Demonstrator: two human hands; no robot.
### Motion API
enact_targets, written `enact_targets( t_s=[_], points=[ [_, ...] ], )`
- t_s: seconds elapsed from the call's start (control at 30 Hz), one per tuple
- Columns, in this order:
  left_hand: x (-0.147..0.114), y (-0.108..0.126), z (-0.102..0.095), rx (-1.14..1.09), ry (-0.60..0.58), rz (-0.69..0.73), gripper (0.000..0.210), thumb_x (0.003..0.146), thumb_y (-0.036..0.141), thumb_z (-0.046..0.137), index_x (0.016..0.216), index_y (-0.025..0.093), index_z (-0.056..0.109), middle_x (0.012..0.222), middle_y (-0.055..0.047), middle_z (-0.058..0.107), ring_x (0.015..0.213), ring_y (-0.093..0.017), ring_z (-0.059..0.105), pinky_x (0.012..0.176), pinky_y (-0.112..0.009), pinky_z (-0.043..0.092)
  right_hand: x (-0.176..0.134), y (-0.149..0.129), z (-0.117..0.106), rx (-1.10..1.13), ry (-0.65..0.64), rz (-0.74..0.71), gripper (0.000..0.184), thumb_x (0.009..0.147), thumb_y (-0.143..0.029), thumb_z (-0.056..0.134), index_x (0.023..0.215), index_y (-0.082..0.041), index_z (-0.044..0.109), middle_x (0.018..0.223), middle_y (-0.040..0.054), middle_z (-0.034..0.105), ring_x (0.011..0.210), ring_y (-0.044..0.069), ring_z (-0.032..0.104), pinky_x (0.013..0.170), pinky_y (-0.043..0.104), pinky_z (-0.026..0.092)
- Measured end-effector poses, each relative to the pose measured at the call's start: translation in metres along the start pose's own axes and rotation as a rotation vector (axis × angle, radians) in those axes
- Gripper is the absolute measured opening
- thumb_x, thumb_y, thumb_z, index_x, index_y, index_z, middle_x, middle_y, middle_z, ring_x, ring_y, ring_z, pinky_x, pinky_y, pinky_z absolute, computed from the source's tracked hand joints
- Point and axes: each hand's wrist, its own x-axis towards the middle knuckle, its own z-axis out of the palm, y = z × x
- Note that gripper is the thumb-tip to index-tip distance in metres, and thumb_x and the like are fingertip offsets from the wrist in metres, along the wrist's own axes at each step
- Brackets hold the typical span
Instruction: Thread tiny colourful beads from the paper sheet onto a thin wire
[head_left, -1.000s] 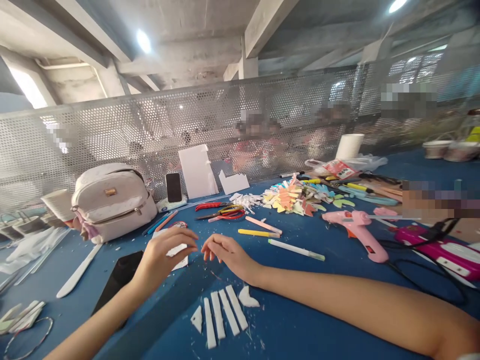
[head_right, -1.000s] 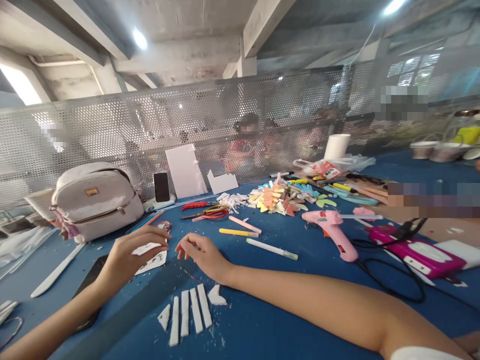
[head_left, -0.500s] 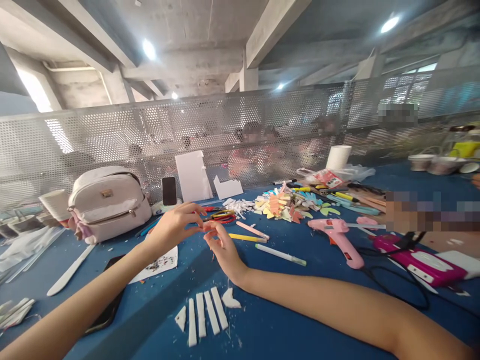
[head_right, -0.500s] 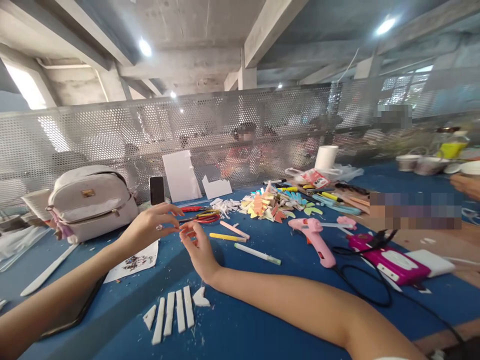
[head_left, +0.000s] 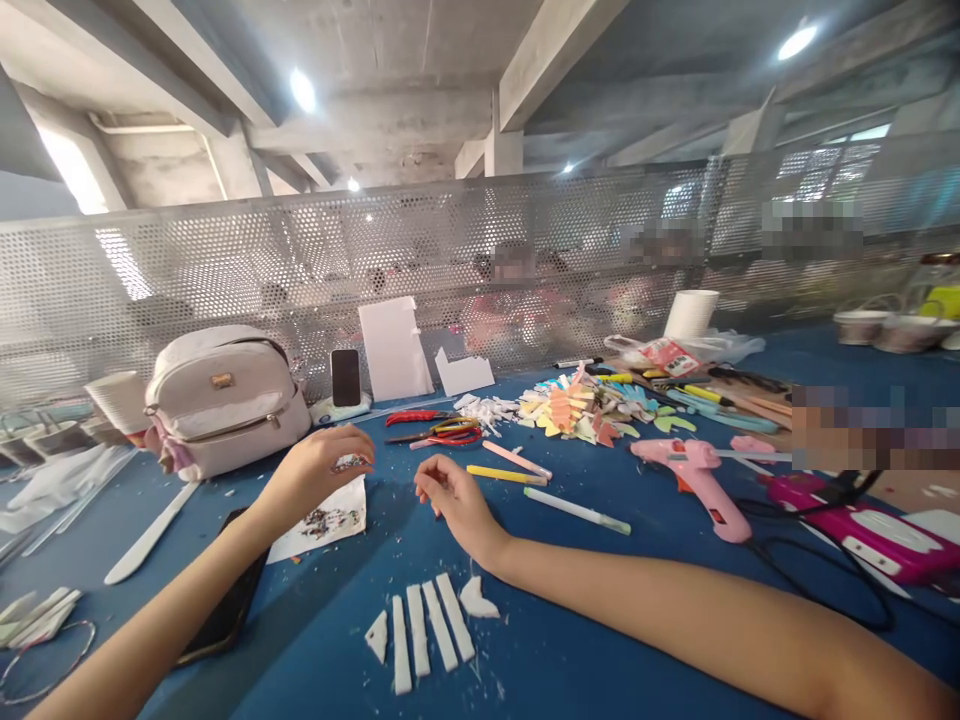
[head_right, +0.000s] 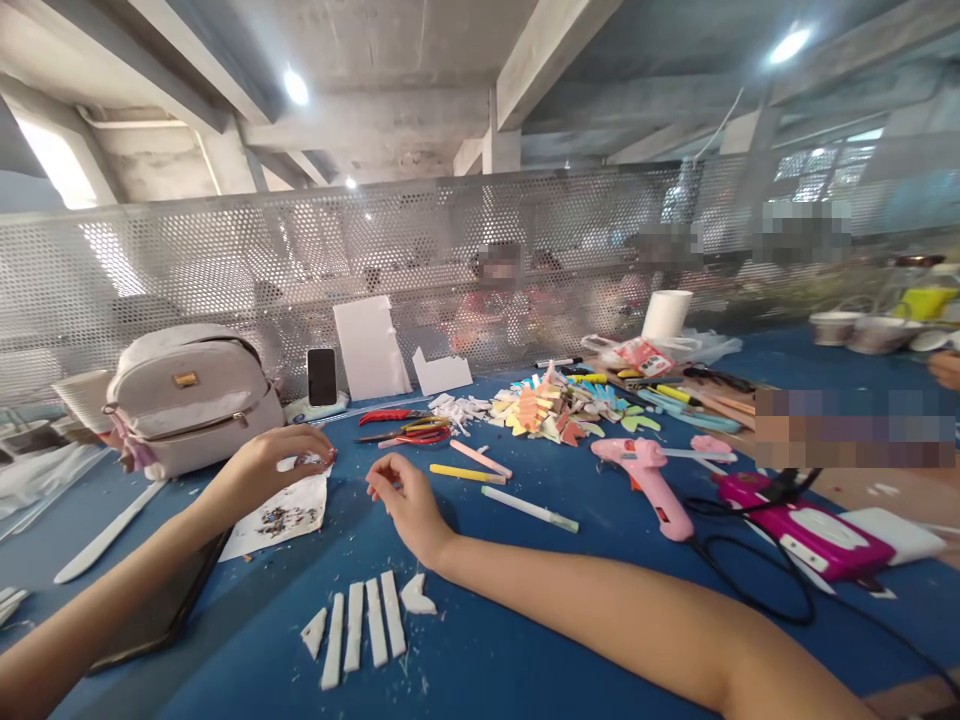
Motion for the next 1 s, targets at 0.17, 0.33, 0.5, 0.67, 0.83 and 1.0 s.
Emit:
enact_targets(
  t_s=[0.17, 0.33, 0.5, 0.67, 0.83, 1.0],
  points=[
    [-0.034, -0.058, 0.012, -0.028, -0.05, -0.177, 0.014, 0.083, 0.029, 0.063, 0.078, 0.02, 0.074, 0.079, -0.005, 0.074, 0.072, -0.021, 0.069, 0.069, -0.029, 0.052, -0.003, -0.003, 0.001, -0.059, -0.045, -0.037, 0.027, 0.092, -0.044, 0.056, 0.084, -0.019, 0.053, 0.076, 0.0002, 0.053, 0.069, 0.014, 0.05, 0.056, 0.023, 0.038],
    [-0.05, -0.083, 0.028, -0.126, -0.142, -0.266, 0.019, 0.078, 0.035, 0.066, 0.072, 0.019, 0.075, 0.077, -0.006, 0.076, 0.071, -0.021, 0.069, 0.068, -0.029, 0.052, -0.005, -0.004, 0.0, -0.126, -0.095, -0.065, 0.023, 0.095, -0.041, 0.055, 0.086, -0.019, 0.055, 0.078, 0.0003, 0.053, 0.073, 0.014, 0.052, 0.06, 0.024, 0.038],
    [-0.05, -0.08, 0.038, -0.229, -0.194, -0.275, 0.018, 0.078, 0.033, 0.066, 0.075, 0.019, 0.076, 0.081, -0.006, 0.076, 0.074, -0.021, 0.069, 0.072, -0.028, 0.053, -0.005, -0.005, 0.0, -0.157, -0.108, -0.069, 0.022, 0.096, -0.039, 0.054, 0.087, -0.019, 0.055, 0.078, 0.0002, 0.053, 0.073, 0.014, 0.052, 0.061, 0.024, 0.037],
    [-0.05, -0.079, 0.043, -0.268, -0.181, -0.287, 0.018, 0.078, 0.031, 0.063, 0.076, 0.019, 0.076, 0.08, -0.006, 0.075, 0.073, -0.02, 0.068, 0.072, -0.028, 0.052, -0.005, -0.004, 0.0, -0.167, -0.118, -0.069, 0.022, 0.096, -0.038, 0.054, 0.086, -0.019, 0.054, 0.079, 0.0002, 0.054, 0.075, 0.014, 0.053, 0.062, 0.024, 0.037],
    [-0.052, -0.081, 0.045, -0.281, -0.167, -0.301, 0.016, 0.075, 0.031, 0.065, 0.074, 0.019, 0.076, 0.08, -0.006, 0.073, 0.073, -0.02, 0.067, 0.072, -0.029, 0.051, -0.005, -0.001, -0.001, -0.177, -0.123, -0.053, 0.021, 0.096, -0.038, 0.054, 0.087, -0.019, 0.055, 0.08, -0.0001, 0.054, 0.075, 0.014, 0.053, 0.061, 0.024, 0.036],
    [-0.051, -0.08, 0.046, -0.276, -0.163, -0.324, 0.015, 0.074, 0.032, 0.066, 0.071, 0.02, 0.073, 0.078, -0.005, 0.073, 0.072, -0.019, 0.065, 0.071, -0.028, 0.05, -0.004, 0.0, 0.0, -0.171, -0.129, -0.053, 0.021, 0.096, -0.038, 0.054, 0.087, -0.019, 0.055, 0.079, 0.0001, 0.055, 0.076, 0.015, 0.054, 0.061, 0.024, 0.037]
  ],
)
